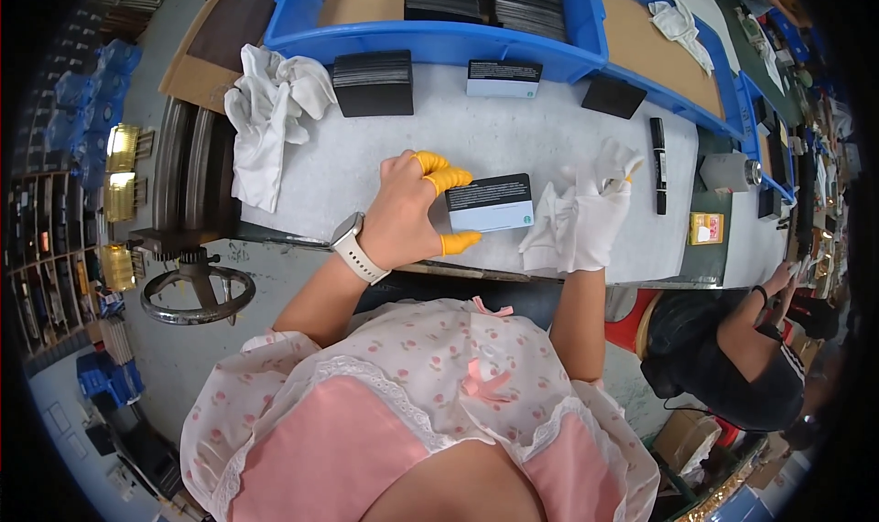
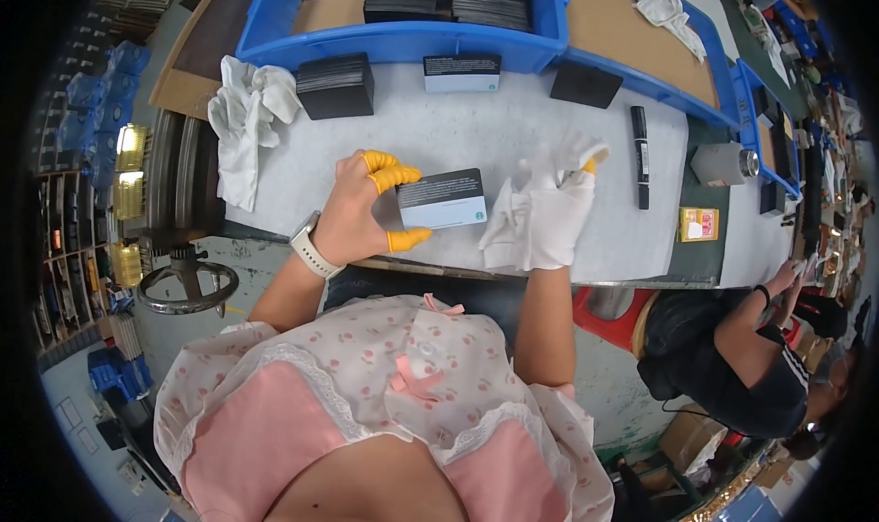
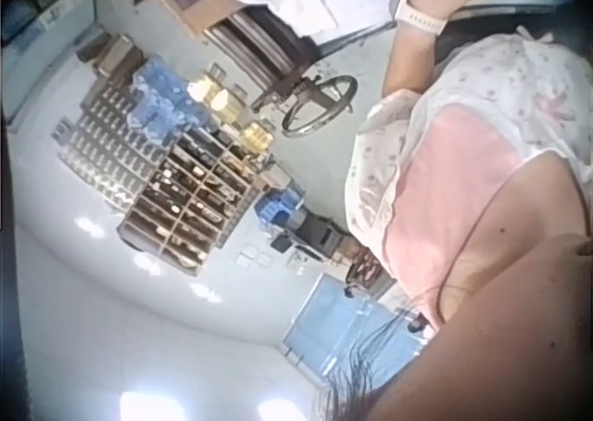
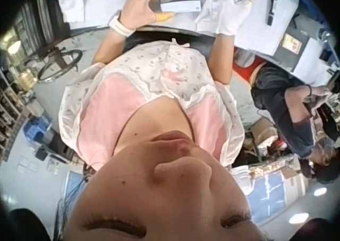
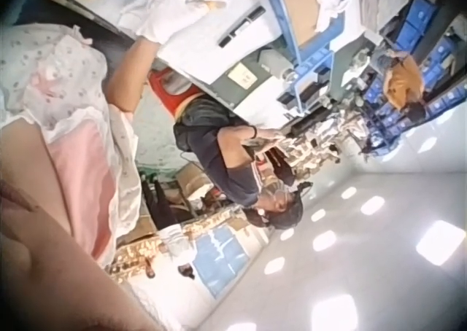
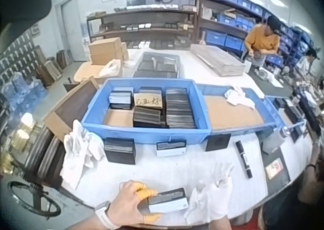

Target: The recorder is inspecting and cleaning small black metal plates using a cloth at a workbench.

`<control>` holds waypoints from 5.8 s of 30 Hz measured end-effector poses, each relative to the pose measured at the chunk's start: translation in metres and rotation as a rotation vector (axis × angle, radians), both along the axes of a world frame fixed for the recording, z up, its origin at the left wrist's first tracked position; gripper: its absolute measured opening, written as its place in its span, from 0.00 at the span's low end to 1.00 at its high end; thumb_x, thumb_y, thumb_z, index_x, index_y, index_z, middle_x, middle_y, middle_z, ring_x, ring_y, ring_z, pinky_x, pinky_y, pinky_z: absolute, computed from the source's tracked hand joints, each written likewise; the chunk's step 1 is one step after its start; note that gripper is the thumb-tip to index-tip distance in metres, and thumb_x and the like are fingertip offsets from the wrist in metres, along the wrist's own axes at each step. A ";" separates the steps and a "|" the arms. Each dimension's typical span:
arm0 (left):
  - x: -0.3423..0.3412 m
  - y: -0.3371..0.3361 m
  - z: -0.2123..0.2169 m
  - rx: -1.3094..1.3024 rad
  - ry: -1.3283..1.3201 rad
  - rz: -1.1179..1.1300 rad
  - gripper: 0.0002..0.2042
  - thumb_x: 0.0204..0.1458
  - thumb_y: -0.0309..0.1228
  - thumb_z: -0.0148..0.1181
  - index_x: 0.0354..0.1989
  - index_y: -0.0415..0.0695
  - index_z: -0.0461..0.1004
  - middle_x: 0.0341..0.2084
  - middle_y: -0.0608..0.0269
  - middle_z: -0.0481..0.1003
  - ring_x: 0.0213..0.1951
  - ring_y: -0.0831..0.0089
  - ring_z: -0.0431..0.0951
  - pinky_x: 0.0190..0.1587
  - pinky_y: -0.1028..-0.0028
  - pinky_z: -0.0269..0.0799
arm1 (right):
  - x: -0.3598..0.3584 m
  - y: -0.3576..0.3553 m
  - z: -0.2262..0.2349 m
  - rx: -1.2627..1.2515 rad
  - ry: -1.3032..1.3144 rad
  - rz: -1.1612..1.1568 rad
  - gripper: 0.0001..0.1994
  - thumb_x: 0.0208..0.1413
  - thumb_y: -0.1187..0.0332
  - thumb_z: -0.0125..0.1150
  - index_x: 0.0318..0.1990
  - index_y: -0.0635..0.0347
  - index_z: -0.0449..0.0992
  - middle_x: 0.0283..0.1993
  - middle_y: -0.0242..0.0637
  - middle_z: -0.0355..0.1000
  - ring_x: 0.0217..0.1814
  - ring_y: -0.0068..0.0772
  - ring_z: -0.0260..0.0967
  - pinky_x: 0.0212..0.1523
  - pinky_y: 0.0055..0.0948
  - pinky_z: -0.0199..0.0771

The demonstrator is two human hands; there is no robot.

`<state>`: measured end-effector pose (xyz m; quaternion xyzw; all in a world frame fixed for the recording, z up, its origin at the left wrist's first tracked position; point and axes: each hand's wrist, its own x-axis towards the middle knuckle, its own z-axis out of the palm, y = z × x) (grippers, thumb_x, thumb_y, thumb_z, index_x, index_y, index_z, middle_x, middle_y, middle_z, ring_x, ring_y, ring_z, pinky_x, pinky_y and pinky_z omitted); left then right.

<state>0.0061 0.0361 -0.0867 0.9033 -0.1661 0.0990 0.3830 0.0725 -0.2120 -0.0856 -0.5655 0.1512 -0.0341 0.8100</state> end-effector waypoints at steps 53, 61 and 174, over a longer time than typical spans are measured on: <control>-0.002 -0.007 0.011 0.150 0.002 0.040 0.33 0.37 0.45 0.81 0.53 0.42 0.80 0.43 0.58 0.76 0.50 0.59 0.72 0.58 0.59 0.58 | -0.021 -0.014 -0.018 -0.102 -0.110 0.063 0.42 0.63 0.80 0.67 0.80 0.60 0.49 0.71 0.40 0.66 0.55 0.25 0.75 0.51 0.28 0.81; -0.014 -0.014 0.037 -0.010 -0.025 -0.035 0.39 0.37 0.46 0.82 0.59 0.41 0.77 0.39 0.62 0.79 0.45 0.61 0.76 0.59 0.61 0.56 | -0.024 0.007 0.017 -0.333 -0.142 0.272 0.26 0.64 0.75 0.67 0.67 0.62 0.67 0.50 0.29 0.74 0.48 0.23 0.73 0.51 0.25 0.77; -0.032 -0.006 0.007 -0.265 -0.004 -0.128 0.60 0.36 0.47 0.87 0.77 0.41 0.54 0.66 0.53 0.74 0.67 0.62 0.69 0.73 0.59 0.51 | -0.064 0.010 0.056 -0.264 -0.063 0.100 0.25 0.62 0.77 0.70 0.65 0.70 0.69 0.64 0.40 0.74 0.56 0.20 0.73 0.54 0.21 0.76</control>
